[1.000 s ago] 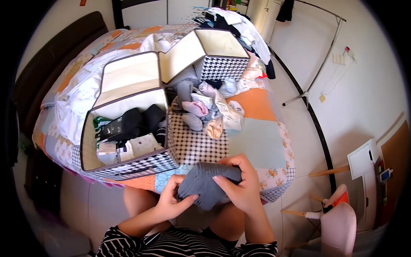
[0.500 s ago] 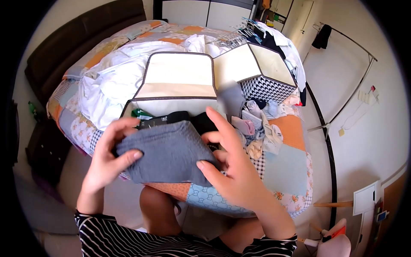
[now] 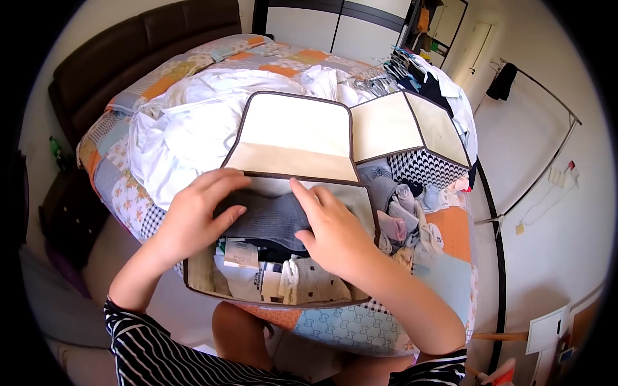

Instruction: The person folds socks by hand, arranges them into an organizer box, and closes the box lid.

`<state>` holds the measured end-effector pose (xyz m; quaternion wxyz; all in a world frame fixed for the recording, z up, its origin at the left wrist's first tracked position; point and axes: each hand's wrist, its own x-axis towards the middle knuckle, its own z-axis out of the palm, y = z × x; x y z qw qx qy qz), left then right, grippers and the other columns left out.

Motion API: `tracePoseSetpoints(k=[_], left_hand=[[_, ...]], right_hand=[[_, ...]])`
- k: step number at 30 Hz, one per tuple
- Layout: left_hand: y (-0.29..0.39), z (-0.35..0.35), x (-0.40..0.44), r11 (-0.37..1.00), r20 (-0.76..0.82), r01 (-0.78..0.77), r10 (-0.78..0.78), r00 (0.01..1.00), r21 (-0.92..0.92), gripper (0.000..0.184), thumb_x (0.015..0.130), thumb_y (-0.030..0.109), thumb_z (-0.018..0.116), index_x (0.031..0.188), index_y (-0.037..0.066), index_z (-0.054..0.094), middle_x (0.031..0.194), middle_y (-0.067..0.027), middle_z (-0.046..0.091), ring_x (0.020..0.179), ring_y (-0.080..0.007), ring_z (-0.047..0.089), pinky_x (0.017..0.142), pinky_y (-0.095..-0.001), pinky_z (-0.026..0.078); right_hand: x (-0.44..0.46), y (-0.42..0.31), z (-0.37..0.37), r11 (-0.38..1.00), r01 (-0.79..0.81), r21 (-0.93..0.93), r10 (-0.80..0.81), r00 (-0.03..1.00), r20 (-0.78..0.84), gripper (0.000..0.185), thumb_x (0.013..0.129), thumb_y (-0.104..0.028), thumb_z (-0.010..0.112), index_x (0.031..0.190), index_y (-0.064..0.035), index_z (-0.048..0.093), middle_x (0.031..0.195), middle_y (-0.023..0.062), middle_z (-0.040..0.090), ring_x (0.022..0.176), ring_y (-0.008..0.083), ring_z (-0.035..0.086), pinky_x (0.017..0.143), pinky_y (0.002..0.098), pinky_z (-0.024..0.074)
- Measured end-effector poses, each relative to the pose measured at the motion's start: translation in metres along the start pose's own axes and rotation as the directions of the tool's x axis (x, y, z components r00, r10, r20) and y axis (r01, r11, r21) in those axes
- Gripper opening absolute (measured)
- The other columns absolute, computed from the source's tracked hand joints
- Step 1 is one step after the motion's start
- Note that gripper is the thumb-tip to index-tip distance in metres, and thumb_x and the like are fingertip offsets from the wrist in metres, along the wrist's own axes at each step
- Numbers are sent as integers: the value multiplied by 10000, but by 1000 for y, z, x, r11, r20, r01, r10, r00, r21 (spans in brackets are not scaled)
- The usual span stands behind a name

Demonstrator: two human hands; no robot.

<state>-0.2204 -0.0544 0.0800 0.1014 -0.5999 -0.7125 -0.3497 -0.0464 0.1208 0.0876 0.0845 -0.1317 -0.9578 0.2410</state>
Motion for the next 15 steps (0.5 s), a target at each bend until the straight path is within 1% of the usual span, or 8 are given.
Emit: tracePoseSetpoints(k=[1, 3, 4, 5, 7, 10, 13, 15], left_hand=[[1, 0, -4, 1000, 53, 7, -7, 999, 14, 363, 826, 104, 702, 1177, 34, 638, 1197, -172, 630, 1100, -343, 612, 911, -374, 514], [7, 1, -14, 999, 179, 17, -26, 984, 51, 377, 843, 156, 695, 1194, 30, 641, 1240, -188, 616, 1126, -347, 605, 930, -382, 509], [8, 3, -20, 991, 234, -37, 6, 972, 129, 438, 848, 230, 691, 1227, 21, 623, 1243, -211, 613, 1158, -361, 589, 955, -396, 498], [8, 5, -22, 985, 271, -65, 18, 962, 163, 457, 845, 247, 693, 1234, 19, 617, 1243, -216, 612, 1165, -366, 585, 960, -399, 495], [7, 8, -24, 965, 344, -128, 43, 938, 229, 498, 838, 279, 696, 1249, 15, 605, 1242, -227, 609, 1178, -375, 575, 969, -403, 489], [4, 9, -20, 969, 451, -125, 17, 892, 211, 518, 832, 256, 673, 1258, -24, 582, 1237, -259, 598, 1180, -385, 569, 978, -405, 483], [5, 10, -13, 974, 566, -110, -21, 824, 196, 534, 827, 238, 653, 1263, -57, 562, 1250, -287, 578, 1195, -400, 550, 999, -411, 466], [5, 10, -8, 978, 626, -85, -54, 778, 190, 548, 828, 234, 646, 1272, -72, 547, 1269, -302, 559, 1214, -413, 530, 1019, -415, 447]], right_hand=[[-2, 0, 2, 997, 61, -48, -61, 998, -14, 639, 851, -103, 684, 1429, -49, 415, 1357, 208, 487, 1191, 371, 531, 1003, 396, 449], [-6, 1, 5, 974, 176, -143, -182, 983, -33, 569, 862, -120, 676, 1387, -37, 471, 1371, 209, 486, 1193, 370, 534, 1007, 408, 448], [-6, 1, 7, 982, 175, -77, -174, 985, 19, 471, 885, -156, 654, 1324, -27, 539, 1392, 225, 476, 1192, 384, 542, 1003, 423, 452], [-5, 0, 8, 993, 114, -18, -110, 983, 146, 445, 904, -184, 633, 1307, -13, 549, 1402, 262, 458, 1192, 406, 544, 987, 433, 465], [-5, -5, 8, 991, 123, -54, -104, 957, 272, 450, 924, -223, 613, 1296, 21, 544, 1404, 311, 429, 1174, 431, 551, 974, 442, 475], [-4, -3, 9, 982, 180, -61, -149, 930, 337, 485, 934, -249, 605, 1303, 55, 520, 1402, 358, 398, 1193, 451, 532, 985, 442, 472], [-1, 8, 15, 971, 231, -57, -191, 901, 391, 536, 938, -276, 603, 1335, 64, 484, 1423, 380, 353, 1254, 467, 478, 1022, 439, 448], [-2, 8, 18, 972, 209, -106, -151, 904, 400, 558, 955, -307, 590, 1387, 19, 456, 1481, 334, 307, 1277, 446, 472, 1036, 420, 436]])
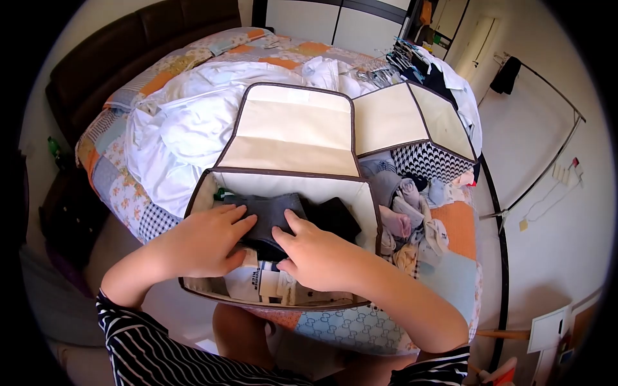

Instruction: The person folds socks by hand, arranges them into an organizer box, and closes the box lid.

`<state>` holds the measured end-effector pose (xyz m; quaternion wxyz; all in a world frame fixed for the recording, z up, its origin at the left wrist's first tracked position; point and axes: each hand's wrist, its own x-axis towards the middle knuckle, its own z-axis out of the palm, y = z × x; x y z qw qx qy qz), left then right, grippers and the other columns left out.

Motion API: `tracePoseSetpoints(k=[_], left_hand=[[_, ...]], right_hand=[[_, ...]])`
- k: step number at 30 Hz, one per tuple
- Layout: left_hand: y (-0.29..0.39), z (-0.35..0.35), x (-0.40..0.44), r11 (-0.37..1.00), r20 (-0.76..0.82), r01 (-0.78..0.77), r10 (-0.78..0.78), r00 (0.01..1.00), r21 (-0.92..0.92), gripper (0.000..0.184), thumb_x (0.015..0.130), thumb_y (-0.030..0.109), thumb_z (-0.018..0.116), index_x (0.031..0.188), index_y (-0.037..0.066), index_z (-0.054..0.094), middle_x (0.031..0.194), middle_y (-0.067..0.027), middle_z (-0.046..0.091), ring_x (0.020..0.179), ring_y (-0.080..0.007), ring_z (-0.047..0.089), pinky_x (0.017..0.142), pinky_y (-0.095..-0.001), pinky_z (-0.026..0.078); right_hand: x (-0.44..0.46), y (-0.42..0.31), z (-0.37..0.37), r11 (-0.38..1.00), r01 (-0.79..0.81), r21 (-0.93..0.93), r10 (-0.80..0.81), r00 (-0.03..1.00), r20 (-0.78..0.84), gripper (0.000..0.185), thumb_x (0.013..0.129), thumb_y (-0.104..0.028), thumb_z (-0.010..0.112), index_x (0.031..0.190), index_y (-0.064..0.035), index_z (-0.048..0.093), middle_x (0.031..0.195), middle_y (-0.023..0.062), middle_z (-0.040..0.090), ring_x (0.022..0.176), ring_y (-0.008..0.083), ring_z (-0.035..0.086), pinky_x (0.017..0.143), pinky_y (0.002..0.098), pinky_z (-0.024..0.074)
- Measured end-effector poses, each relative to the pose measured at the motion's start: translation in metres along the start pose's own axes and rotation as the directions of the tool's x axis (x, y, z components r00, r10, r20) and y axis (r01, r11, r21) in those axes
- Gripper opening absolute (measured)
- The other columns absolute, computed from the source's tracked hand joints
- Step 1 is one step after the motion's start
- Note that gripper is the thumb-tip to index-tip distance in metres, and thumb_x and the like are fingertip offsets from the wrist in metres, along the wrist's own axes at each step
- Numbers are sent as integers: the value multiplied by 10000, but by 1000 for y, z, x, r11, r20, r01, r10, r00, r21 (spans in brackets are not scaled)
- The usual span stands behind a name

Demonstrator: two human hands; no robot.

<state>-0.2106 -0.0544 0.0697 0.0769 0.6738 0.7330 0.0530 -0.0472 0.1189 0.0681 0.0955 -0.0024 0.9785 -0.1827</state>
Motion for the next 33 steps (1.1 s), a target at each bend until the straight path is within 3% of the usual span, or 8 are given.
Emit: tracePoseSetpoints(k=[5, 9, 12, 13, 16, 21, 28, 33], left_hand=[[1, -2, 2, 999, 39, 27, -26, 999, -34, 587, 847, 252, 639, 1327, -61, 510, 1336, -308, 511, 1257, -415, 492, 1062, -420, 404], [17, -11, -11, 983, -101, 63, -81, 992, -173, 594, 878, 247, 641, 1406, 36, 468, 1402, -257, 477, 1281, -362, 492, 1060, -396, 408], [49, -25, -20, 904, -225, -14, -91, 970, -427, 627, 879, 175, 646, 1451, 63, 415, 1416, -220, 479, 1306, -338, 479, 1104, -437, 356], [58, -27, -21, 939, -245, -19, -71, 967, -344, 667, 878, 122, 643, 1484, 90, 368, 1461, -179, 448, 1361, -304, 430, 1153, -504, 253], [88, -26, -21, 921, -409, -207, 59, 911, -329, 660, 903, 149, 620, 1499, 106, 342, 1496, -181, 403, 1388, -371, 373, 1126, -625, 200], [146, -7, -8, 667, -497, -543, 287, 819, -510, 772, 859, 126, 669, 1505, -24, 275, 1577, -264, 183, 1460, -405, 212, 1166, -478, 187], [227, 88, 60, 497, -493, -545, 245, 835, -675, 710, 897, 91, 620, 1508, -5, 272, 1572, -249, 213, 1466, -382, 208, 1167, -425, 211], [244, 153, 118, 456, -452, -419, 41, 891, -785, 661, 931, 82, 577, 1504, -17, 262, 1559, -242, 254, 1466, -351, 220, 1173, -387, 210]], right_hand=[[-4, -4, -1, 996, -63, 68, 63, 998, -6, 585, 959, -323, 593, 1431, -16, 430, 1539, 294, 246, 1355, 407, 407, 1075, 388, 401], [-20, -8, -9, 913, 8, 408, 82, 976, -202, 496, 972, -273, 553, 1400, -37, 472, 1503, 232, 373, 1326, 354, 451, 1056, 385, 402], [-43, -15, -15, 827, 117, 551, 52, 958, -283, 451, 1035, -218, 474, 1448, -44, 429, 1497, 142, 413, 1296, 203, 474, 1033, 313, 406], [-56, -23, -22, 762, 123, 636, 82, 956, -283, 445, 1042, -203, 457, 1454, -40, 424, 1474, 108, 445, 1293, 171, 461, 1043, 298, 391], [-96, -21, -23, 713, 252, 655, 67, 905, -421, 452, 1060, -224, 398, 1456, -5, 404, 1504, 112, 418, 1368, 210, 407, 1111, 340, 331], [-170, -1, -8, 638, 298, 710, 227, 808, -544, 768, 1020, -595, 183, 1493, -9, 328, 1535, 185, 349, 1427, 319, 323, 1141, 465, 274], [-230, 47, 40, 448, 304, 841, 519, 677, -521, 741, 1031, -570, 154, 1504, -20, 309, 1529, 168, 364, 1418, 281, 346, 1139, 432, 277], [-235, 80, 80, 320, 267, 909, 660, 626, -416, 676, 1053, -506, 216, 1492, -2, 316, 1522, 166, 369, 1410, 281, 354, 1146, 417, 289]])
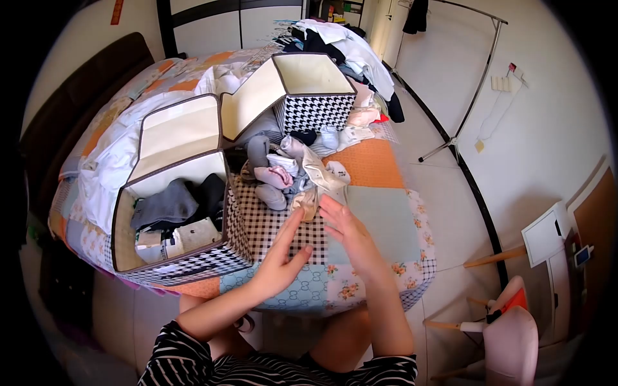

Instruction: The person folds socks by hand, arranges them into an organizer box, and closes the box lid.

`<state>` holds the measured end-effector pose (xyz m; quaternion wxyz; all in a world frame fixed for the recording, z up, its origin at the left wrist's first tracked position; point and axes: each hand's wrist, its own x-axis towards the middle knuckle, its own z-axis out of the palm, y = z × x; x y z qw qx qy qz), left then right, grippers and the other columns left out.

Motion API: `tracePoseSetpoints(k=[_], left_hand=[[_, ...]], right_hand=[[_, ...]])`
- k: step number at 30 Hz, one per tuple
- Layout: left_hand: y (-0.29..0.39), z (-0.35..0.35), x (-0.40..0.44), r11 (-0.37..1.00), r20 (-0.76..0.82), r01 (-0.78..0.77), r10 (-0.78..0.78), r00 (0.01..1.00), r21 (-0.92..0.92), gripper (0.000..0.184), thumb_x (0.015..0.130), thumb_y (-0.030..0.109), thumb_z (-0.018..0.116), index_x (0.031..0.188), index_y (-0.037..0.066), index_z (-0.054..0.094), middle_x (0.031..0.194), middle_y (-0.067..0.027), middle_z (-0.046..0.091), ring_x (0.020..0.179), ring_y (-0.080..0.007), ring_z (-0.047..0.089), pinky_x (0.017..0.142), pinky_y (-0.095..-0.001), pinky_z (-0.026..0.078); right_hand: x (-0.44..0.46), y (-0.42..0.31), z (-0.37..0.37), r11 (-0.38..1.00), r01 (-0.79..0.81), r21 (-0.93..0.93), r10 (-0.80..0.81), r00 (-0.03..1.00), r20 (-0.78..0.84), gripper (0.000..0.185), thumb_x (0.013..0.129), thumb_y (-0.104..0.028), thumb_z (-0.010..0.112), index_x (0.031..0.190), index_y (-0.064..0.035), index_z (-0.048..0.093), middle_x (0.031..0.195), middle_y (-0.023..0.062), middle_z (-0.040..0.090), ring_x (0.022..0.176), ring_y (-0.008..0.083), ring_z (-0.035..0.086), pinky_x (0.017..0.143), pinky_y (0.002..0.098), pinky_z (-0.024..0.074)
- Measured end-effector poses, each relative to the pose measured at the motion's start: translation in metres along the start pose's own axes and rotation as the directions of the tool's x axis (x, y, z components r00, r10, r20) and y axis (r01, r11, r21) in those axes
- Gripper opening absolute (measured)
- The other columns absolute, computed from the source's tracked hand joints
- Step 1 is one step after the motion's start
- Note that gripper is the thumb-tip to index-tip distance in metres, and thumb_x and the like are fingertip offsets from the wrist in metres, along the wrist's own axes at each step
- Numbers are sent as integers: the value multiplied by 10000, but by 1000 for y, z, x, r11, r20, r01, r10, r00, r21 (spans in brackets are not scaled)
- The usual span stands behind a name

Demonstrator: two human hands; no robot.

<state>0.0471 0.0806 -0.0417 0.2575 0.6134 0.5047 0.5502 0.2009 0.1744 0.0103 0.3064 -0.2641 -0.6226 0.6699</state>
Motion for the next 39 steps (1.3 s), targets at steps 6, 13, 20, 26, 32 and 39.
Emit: tracePoseSetpoints(k=[6, 13, 20, 26, 32, 39], left_hand=[[-36, 23, 22, 993, -66, 75, -81, 995, -86, 650, 969, 60, 513, 1533, -2, 196, 1582, -174, 242, 1471, -255, 208, 1182, -345, 178], [-50, 26, 22, 978, -141, 79, -108, 984, -194, 653, 913, 19, 547, 1501, -32, 267, 1556, -211, 279, 1459, -296, 248, 1182, -367, 204], [-45, 10, 28, 995, -303, 83, -95, 948, -50, 538, 858, -45, 568, 1376, 47, 460, 1412, -172, 357, 1324, -316, 366, 1105, -361, 311], [-51, 11, 21, 994, -240, 78, -58, 969, 76, 523, 848, -41, 573, 1355, 53, 478, 1424, -164, 353, 1313, -301, 371, 1078, -348, 327], [-57, 14, 22, 997, -261, 56, -38, 965, 62, 485, 852, -23, 582, 1324, 44, 491, 1393, -191, 394, 1299, -363, 384, 1088, -386, 320], [-57, 15, 19, 998, -333, 8, 11, 943, 55, 418, 846, -16, 575, 1259, 42, 542, 1330, -175, 456, 1225, -338, 433, 1039, -377, 353]], right_hand=[[13, 37, -5, 990, -90, 113, 84, 995, 56, 591, 1065, -436, 307, 1500, -36, 328, 1534, 146, 348, 1412, 267, 342, 1156, 395, 283], [30, 52, -1, 995, -67, 74, 60, 993, 98, 467, 1067, -292, 395, 1430, 0, 425, 1473, 151, 427, 1365, 228, 405, 1136, 355, 303], [70, 53, -14, 647, 233, -726, -541, 812, -221, 520, 777, -81, 737, 1260, -50, 549, 1328, 203, 475, 1230, 366, 475, 1027, 386, 392], [120, 112, -45, 555, 161, -816, -598, 759, -257, 444, 749, -87, 770, 1167, -36, 631, 1344, 182, 466, 1220, 367, 472, 1010, 408, 401], [101, 99, -45, 818, 66, -572, -269, 922, -277, 316, 733, -26, 770, 1043, -5, 713, 1320, 127, 508, 1187, 278, 532, 1005, 349, 422], [14, 90, -7, 871, 129, -474, -248, 948, -198, 242, 749, -36, 759, 985, -2, 719, 1248, 149, 574, 1106, 293, 596, 926, 345, 478]])
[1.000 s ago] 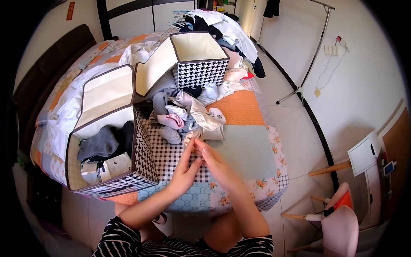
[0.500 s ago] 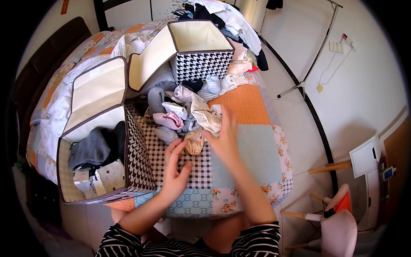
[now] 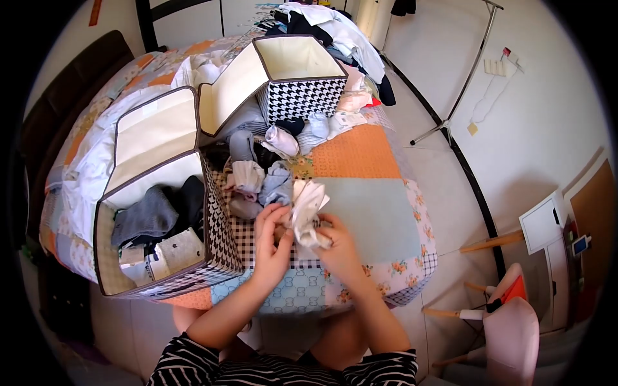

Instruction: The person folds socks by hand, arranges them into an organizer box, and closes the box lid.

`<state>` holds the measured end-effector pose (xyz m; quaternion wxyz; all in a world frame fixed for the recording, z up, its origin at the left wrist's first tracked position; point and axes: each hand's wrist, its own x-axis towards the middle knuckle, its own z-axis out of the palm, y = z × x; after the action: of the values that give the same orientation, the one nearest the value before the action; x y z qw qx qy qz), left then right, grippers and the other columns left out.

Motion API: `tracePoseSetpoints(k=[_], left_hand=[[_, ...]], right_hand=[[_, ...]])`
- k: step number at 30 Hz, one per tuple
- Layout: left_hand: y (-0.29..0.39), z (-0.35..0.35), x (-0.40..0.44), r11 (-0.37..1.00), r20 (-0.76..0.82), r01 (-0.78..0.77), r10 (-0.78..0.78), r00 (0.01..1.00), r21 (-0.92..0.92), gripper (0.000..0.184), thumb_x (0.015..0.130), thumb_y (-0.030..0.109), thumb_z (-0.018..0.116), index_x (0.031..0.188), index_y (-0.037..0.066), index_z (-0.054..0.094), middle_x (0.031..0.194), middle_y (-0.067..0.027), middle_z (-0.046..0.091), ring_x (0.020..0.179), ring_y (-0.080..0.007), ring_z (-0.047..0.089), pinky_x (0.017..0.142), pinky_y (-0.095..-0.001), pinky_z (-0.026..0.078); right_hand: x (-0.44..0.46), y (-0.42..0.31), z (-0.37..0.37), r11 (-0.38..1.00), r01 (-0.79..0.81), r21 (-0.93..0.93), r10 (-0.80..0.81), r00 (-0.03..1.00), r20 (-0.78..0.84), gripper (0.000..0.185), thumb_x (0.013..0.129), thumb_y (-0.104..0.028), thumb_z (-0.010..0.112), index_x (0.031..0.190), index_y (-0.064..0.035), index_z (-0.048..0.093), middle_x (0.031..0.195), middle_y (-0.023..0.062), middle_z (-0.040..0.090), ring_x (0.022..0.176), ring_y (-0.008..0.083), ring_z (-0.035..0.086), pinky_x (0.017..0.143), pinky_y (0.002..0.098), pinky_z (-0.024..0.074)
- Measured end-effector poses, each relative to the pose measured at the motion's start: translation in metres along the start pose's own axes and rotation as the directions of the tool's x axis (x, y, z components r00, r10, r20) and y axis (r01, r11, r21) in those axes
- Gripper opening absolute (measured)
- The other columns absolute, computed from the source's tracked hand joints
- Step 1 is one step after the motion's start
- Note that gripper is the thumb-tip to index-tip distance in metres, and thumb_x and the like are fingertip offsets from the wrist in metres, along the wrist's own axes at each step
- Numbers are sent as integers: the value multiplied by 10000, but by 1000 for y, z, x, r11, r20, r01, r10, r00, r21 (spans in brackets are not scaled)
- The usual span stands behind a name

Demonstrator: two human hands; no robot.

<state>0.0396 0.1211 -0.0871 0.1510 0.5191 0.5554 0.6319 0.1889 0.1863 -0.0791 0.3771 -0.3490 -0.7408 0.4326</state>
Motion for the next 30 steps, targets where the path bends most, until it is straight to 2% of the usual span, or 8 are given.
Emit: tracePoseSetpoints(k=[6, 7, 10, 11, 14, 17, 24, 30], left_hand=[[8, -2, -6, 996, 32, 30, -28, 999, -84, 225, 827, -12, 572, 1040, 28, 632, 1023, -126, 592, 962, -303, 546, 870, -368, 428], [12, -1, -4, 998, -22, -67, 67, 997, 3, 157, 826, -17, 565, 957, 24, 643, 940, -115, 596, 885, -298, 556, 813, -369, 441], [6, -2, -2, 986, -30, -165, 165, 986, 6, 159, 829, -26, 557, 947, 29, 649, 942, -122, 596, 894, -306, 553, 800, -359, 440], [6, -3, -3, 986, -18, -167, 167, 986, -1, 156, 838, -25, 556, 951, 26, 651, 962, -123, 602, 913, -308, 558, 814, -356, 444], [9, -5, -6, 986, -19, -167, 167, 986, -6, 153, 843, -20, 561, 958, 23, 653, 996, -126, 612, 941, -308, 563, 845, -356, 446], [17, -9, -11, 974, -1, -225, 226, 974, 27, 160, 862, -20, 553, 976, 20, 658, 1022, -126, 618, 961, -292, 569, 870, -344, 446], [62, -34, -63, 954, 140, 114, -77, 987, -279, 196, 933, 7, 494, 1079, 2, 624, 1122, -112, 585, 1023, -224, 547, 918, -306, 424], [87, -66, -82, 902, 311, 257, -149, 939, -346, 408, 1033, 286, 402, 1201, -50, 561, 1199, -109, 565, 1089, -209, 524, 994, -312, 375]], right_hand=[[-56, 4, -2, 973, -98, 207, 81, 993, 90, 265, 796, -40, 744, 1054, 8, 701, 1325, 100, 525, 1165, 207, 550, 966, 302, 436], [-59, 2, 0, 969, -93, 229, 78, 994, 72, 301, 821, -45, 729, 1109, 20, 670, 1347, 90, 507, 1165, 196, 544, 977, 296, 423], [-61, -16, 11, 927, -89, 364, 134, 986, -101, 332, 813, -50, 733, 1121, 36, 643, 1302, 107, 526, 1180, 232, 537, 993, 308, 415], [-64, -9, 12, 962, -19, 273, 58, 989, -136, 407, 868, -50, 679, 1245, 54, 566, 1344, 105, 499, 1218, 210, 501, 1018, 297, 388], [-72, -22, 19, 841, -51, 538, 238, 929, -284, 494, 896, -44, 635, 1351, 53, 470, 1373, 122, 484, 1217, 196, 500, 1015, 296, 395], [-82, -27, 10, 780, -41, 625, 268, 924, -273, 529, 911, -27, 601, 1400, 50, 413, 1325, 133, 539, 1185, 190, 527, 1005, 302, 415], [-107, -62, -10, 706, 32, 708, 168, 963, -212, 548, 874, -51, 584, 1385, 56, 416, 1329, 160, 554, 1213, 266, 547, 1042, 400, 419], [-119, -86, -2, 780, -32, 625, 55, 998, -17, 546, 865, -31, 626, 1374, 67, 452, 1304, 131, 567, 1194, 202, 540, 1019, 349, 412]])
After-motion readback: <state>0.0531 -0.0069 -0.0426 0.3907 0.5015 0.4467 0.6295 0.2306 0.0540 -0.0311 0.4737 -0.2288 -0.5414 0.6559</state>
